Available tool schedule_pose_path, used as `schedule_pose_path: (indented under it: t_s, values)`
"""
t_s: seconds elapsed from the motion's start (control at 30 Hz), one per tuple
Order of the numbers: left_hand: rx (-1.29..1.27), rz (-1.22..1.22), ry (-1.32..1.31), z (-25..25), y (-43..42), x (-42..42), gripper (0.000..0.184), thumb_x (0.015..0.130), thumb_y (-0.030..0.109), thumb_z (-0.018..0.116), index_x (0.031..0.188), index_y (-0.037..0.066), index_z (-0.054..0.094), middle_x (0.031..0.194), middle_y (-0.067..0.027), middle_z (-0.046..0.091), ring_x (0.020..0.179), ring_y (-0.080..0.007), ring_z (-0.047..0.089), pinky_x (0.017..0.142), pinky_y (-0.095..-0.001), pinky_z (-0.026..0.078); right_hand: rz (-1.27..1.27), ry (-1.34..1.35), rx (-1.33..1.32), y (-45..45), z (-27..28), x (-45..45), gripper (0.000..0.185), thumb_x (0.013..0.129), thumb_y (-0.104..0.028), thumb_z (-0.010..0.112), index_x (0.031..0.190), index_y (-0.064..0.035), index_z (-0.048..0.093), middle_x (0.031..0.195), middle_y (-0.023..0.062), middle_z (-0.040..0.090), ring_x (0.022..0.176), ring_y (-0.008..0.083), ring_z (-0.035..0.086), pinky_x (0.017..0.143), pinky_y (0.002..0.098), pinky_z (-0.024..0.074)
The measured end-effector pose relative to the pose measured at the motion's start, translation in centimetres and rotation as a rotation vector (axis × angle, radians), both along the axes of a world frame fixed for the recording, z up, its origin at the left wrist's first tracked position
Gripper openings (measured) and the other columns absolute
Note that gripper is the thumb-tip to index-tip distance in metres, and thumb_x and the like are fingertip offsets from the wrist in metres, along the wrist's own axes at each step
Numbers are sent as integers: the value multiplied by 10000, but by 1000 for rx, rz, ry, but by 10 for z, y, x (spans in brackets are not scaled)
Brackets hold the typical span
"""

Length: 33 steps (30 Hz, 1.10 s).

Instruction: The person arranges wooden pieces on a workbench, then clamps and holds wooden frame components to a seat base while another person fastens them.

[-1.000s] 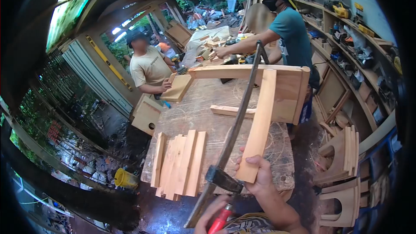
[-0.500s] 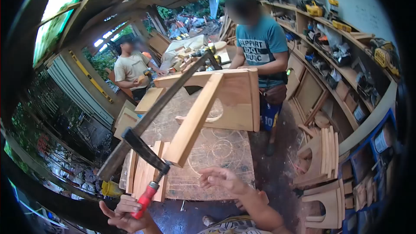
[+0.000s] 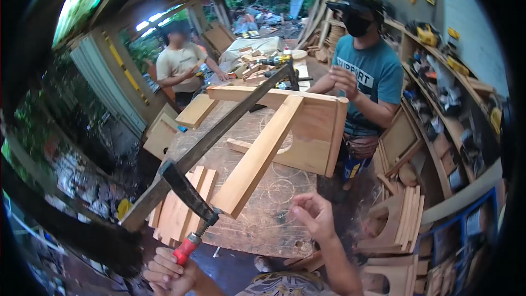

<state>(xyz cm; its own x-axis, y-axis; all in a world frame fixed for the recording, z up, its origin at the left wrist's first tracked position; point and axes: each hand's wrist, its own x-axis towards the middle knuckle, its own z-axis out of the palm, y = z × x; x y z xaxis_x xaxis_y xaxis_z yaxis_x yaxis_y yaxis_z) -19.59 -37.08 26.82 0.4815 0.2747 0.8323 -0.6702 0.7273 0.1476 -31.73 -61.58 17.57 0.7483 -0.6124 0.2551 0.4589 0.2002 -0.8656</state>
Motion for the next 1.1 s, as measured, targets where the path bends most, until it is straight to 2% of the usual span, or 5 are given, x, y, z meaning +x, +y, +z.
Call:
schedule_pose_path:
  t_s: [0.37, 0.57, 0.73, 0.8, 1.1]
  values:
    - [-277, -244, 131, 4, -26, -7, 214, 863, 258, 445, 678, 154, 416, 467, 36, 332, 386, -108, 320, 517, -274, 356, -537, -276, -800, 9, 89, 60, 88, 796, -50, 694, 861, -17, 645, 876, 127, 643, 803, 234, 627, 709, 315, 485]
    - [-141, -220, -37, -5, -14, 12, 205, 870, 256, 466, 695, 158, 421, 443, 44, 358, 376, -102, 342, 477, -272, 352, -620, -421, -1217, 32, 108, 110, 303, 824, -326, 611, 837, -25, 650, 815, 115, 619, 716, 298, 594, 667, 408, 463]
    - [-167, -427, -124, 5, -15, 25, 252, 831, 252, 567, 633, 166, 438, 446, 22, 457, 378, -109, 416, 453, -271, 370, -332, -426, -1255, 20, 99, 127, 299, 783, -341, 610, 766, -48, 666, 713, 89, 615, 647, 295, 600, 641, 393, 472]
    - [193, -567, -220, 14, -7, 37, 204, 859, 282, 606, 726, 138, 546, 476, -2, 503, 383, -123, 446, 463, -277, 410, -395, -349, -1250, 17, 106, 129, 287, 765, -329, 611, 742, -48, 665, 716, 94, 633, 671, 294, 628, 656, 382, 488]
    - [97, -428, -101, 11, -14, 27, 215, 895, 324, 632, 893, 110, 624, 469, 36, 473, 366, -117, 417, 459, -251, 416, -393, -374, -1201, 19, 103, 130, 298, 782, -335, 603, 741, -47, 667, 727, 95, 643, 687, 294, 638, 678, 384, 491]
